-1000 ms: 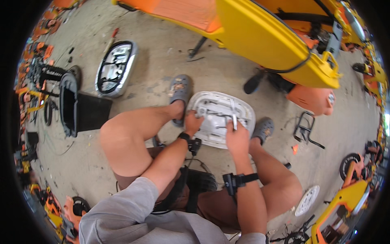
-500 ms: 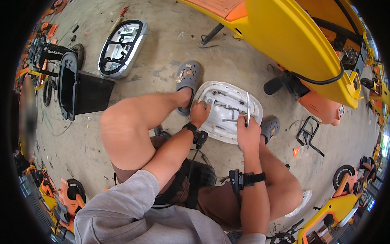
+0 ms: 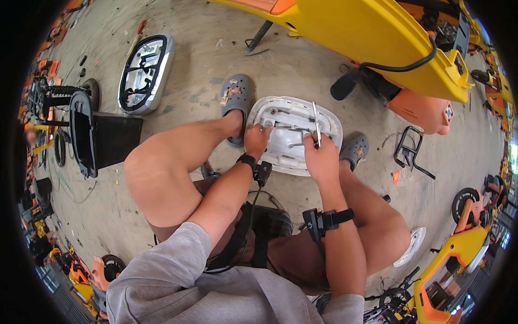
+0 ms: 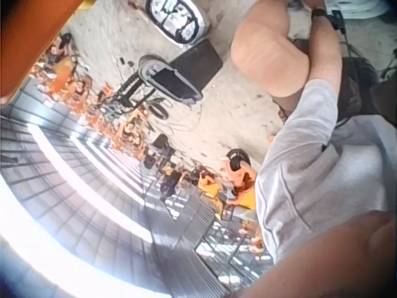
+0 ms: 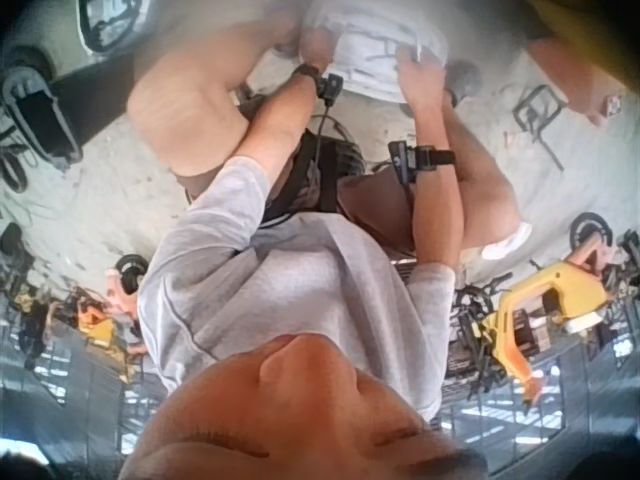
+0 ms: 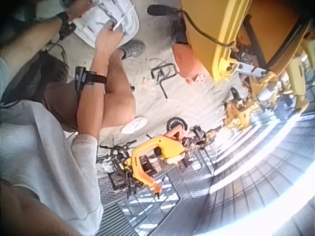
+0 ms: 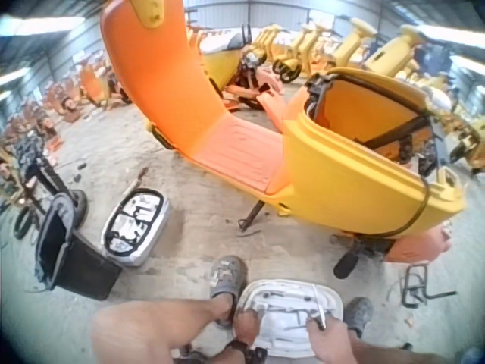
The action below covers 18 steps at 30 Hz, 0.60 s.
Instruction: The person assembles internal components into a white scooter seat bucket while sitting on the floor, using a socket wrench to tighten bolts and handling small mechanical parts.
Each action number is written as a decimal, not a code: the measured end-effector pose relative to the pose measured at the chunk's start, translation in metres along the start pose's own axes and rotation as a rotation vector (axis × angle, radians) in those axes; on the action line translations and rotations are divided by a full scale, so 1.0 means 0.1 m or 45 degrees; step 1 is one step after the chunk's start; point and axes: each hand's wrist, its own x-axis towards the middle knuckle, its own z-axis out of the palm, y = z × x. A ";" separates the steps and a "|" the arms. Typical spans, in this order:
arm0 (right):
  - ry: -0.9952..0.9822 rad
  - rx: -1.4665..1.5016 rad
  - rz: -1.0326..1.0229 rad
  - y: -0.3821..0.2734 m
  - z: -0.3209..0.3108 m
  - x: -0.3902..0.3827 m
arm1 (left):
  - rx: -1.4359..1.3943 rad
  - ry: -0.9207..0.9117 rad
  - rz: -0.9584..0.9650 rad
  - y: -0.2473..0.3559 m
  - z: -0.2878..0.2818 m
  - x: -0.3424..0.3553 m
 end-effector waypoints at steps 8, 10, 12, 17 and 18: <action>0.042 0.009 0.004 0.14 -0.04 0.03 | -0.109 0.043 0.019 0.12 0.00 0.05; 0.037 -0.004 0.014 0.17 -0.05 0.05 | -0.138 0.041 0.030 0.11 0.01 0.05; 0.034 -0.001 0.031 0.18 -0.06 0.04 | -0.205 0.101 0.089 0.13 0.01 0.03; 0.043 0.016 0.077 0.16 -0.08 0.01 | -0.215 0.039 -0.155 0.29 -0.03 -0.03; 0.038 0.012 0.067 0.15 -0.08 0.00 | -0.210 0.052 -0.191 0.27 -0.02 -0.04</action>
